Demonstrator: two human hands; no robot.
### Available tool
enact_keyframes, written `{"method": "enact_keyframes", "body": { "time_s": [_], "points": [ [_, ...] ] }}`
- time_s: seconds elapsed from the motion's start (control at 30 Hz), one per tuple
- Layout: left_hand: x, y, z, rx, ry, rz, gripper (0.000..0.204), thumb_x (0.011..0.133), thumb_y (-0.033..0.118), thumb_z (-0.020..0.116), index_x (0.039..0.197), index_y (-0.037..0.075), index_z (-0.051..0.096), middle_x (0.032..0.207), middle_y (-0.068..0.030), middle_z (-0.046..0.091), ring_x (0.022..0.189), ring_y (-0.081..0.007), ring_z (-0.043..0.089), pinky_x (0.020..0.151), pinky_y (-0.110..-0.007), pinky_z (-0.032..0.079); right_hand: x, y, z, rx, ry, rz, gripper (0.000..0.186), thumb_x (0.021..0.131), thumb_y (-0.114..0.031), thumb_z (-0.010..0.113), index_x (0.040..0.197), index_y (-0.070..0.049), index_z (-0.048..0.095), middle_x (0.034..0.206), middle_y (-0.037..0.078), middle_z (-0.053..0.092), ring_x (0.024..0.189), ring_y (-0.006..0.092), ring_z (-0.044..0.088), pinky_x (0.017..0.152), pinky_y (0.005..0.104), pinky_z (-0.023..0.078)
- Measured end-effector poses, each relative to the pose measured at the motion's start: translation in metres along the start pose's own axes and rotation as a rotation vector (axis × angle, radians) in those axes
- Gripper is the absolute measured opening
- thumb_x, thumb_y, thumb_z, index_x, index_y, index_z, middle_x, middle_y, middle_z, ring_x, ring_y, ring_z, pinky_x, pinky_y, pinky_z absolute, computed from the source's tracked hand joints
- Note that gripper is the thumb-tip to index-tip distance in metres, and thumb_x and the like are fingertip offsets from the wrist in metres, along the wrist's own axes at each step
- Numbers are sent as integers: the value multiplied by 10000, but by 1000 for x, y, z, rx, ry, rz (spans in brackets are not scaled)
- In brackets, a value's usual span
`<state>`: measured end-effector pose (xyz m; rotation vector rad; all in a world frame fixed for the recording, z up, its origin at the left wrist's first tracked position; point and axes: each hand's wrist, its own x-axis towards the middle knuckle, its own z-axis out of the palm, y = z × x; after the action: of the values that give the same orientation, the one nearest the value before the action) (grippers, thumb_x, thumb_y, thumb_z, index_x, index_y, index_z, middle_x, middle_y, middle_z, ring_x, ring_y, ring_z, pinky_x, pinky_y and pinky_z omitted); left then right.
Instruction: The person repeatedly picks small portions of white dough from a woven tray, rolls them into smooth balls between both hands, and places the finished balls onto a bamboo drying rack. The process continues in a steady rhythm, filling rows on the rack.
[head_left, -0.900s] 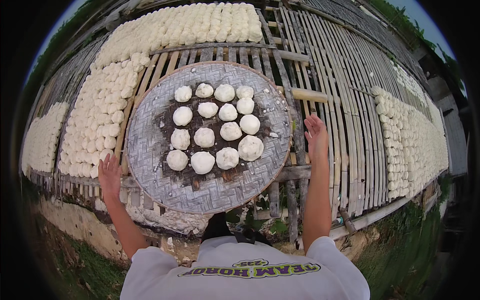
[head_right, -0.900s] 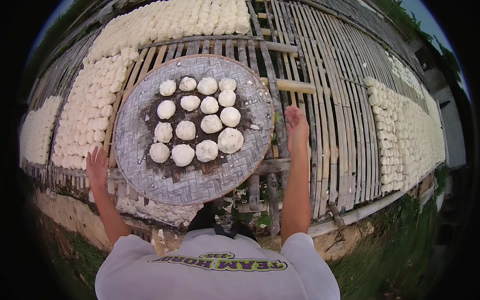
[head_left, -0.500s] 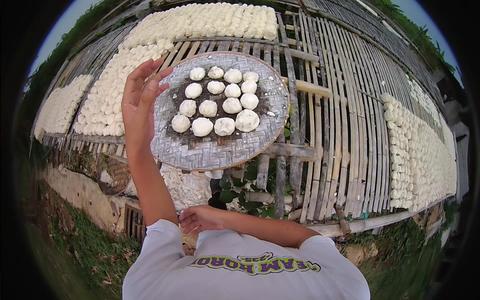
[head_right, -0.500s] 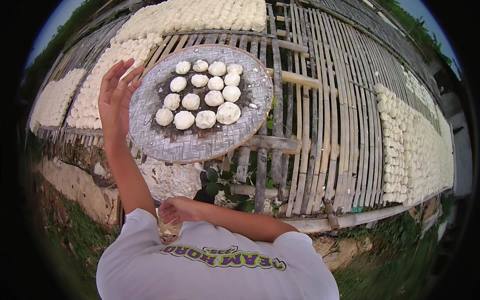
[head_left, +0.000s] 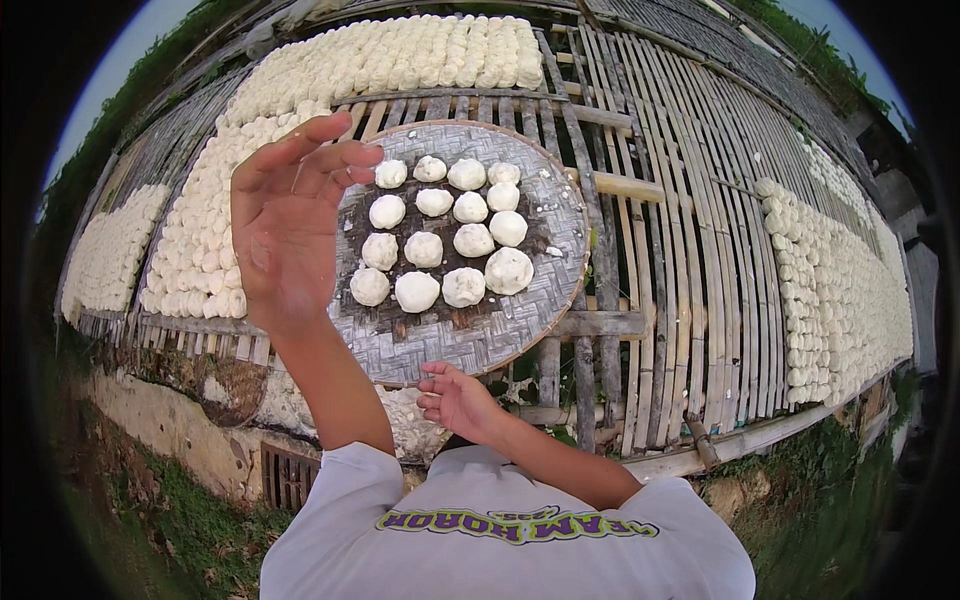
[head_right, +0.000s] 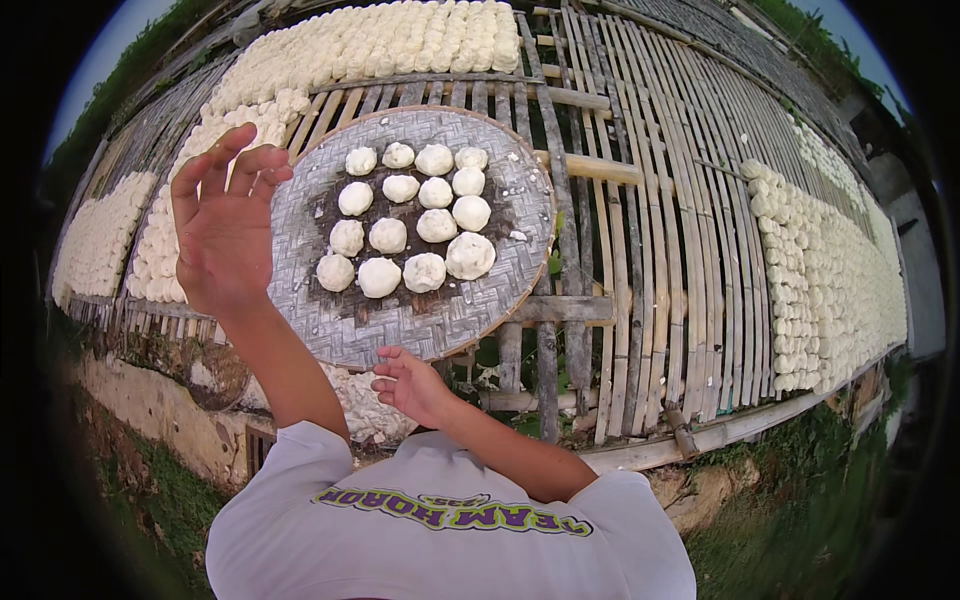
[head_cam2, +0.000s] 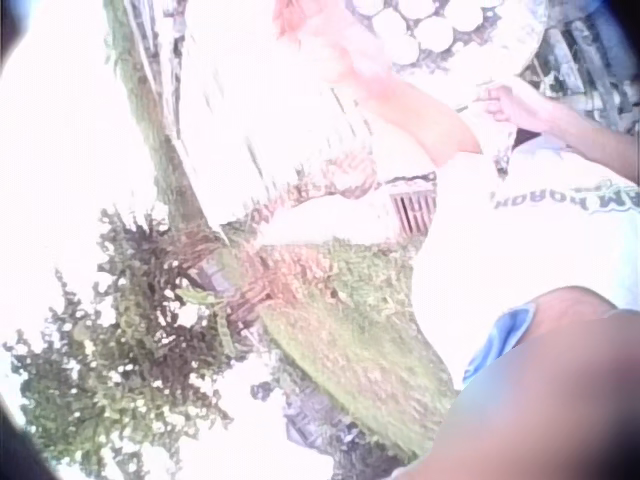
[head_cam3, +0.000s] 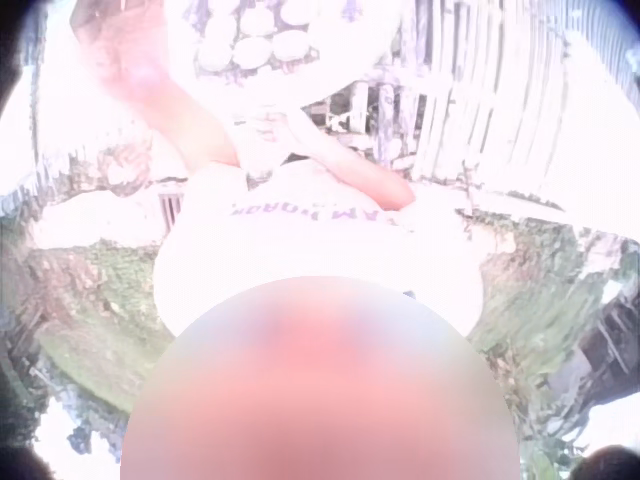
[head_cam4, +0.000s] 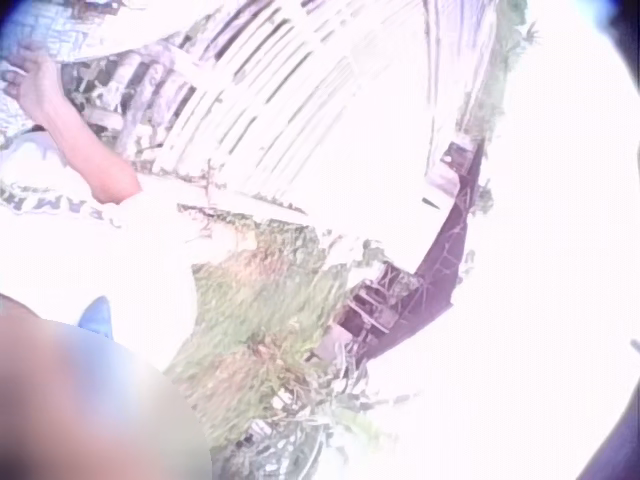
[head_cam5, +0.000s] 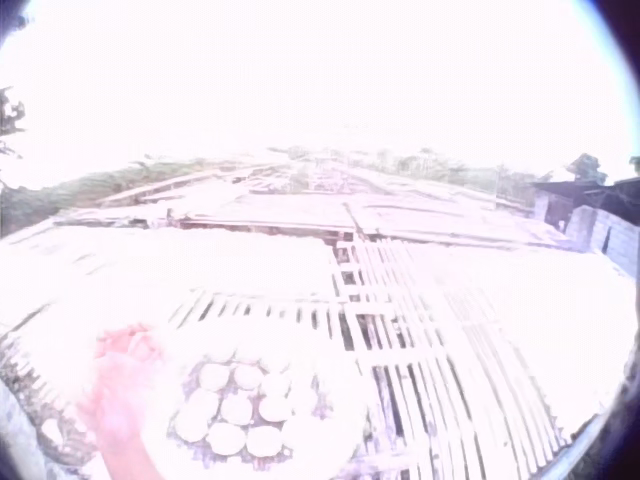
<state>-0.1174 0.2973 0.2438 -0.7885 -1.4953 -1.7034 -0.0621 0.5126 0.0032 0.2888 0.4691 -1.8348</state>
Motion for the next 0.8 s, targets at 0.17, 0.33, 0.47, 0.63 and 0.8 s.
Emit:
{"method": "enact_keyframes", "body": {
  "time_s": [0.17,0.33,0.47,0.63,0.8],
  "points": [
    [-36,-69,-24,-147,102,-322,538,981,394,627,1355,23,515,1401,-242,569,1175,-330,642,1015,-450,470,10,-152,-11,-1689,422,-1077,425,849,-100,710,1244,-28,570,1096,133,600,930,270,616,806,375,527],
    [-64,-129,-31,-309,197,-555,430,1010,319,603,1313,19,544,1369,-213,600,1149,-306,646,984,-419,484,46,-196,-32,-2237,553,-923,716,800,-273,786,1442,-94,527,1409,245,473,1314,431,462,1079,516,420],
    [-84,-145,-28,-313,238,-665,492,996,407,626,1298,29,537,1354,-205,595,1174,-303,632,998,-427,490,60,-195,-59,-2260,475,-1030,743,777,-335,822,1446,-165,547,1421,244,465,1309,443,466,1086,551,407],
    [-117,-148,-2,-148,407,-881,299,1054,282,544,1252,62,586,1301,-115,656,1152,-205,624,952,-375,464,66,-225,-72,-2015,358,-857,668,735,-269,856,1345,-134,617,1337,228,534,1213,405,543,1028,476,467],
    [-152,-147,66,42,703,-930,333,1050,296,537,1288,64,560,1315,-92,619,1194,-204,579,979,-377,437,41,-261,-63,-1037,176,-543,528,908,-237,728,1378,-74,552,1321,105,612,1146,224,634,936,420,527]
  ]
}}
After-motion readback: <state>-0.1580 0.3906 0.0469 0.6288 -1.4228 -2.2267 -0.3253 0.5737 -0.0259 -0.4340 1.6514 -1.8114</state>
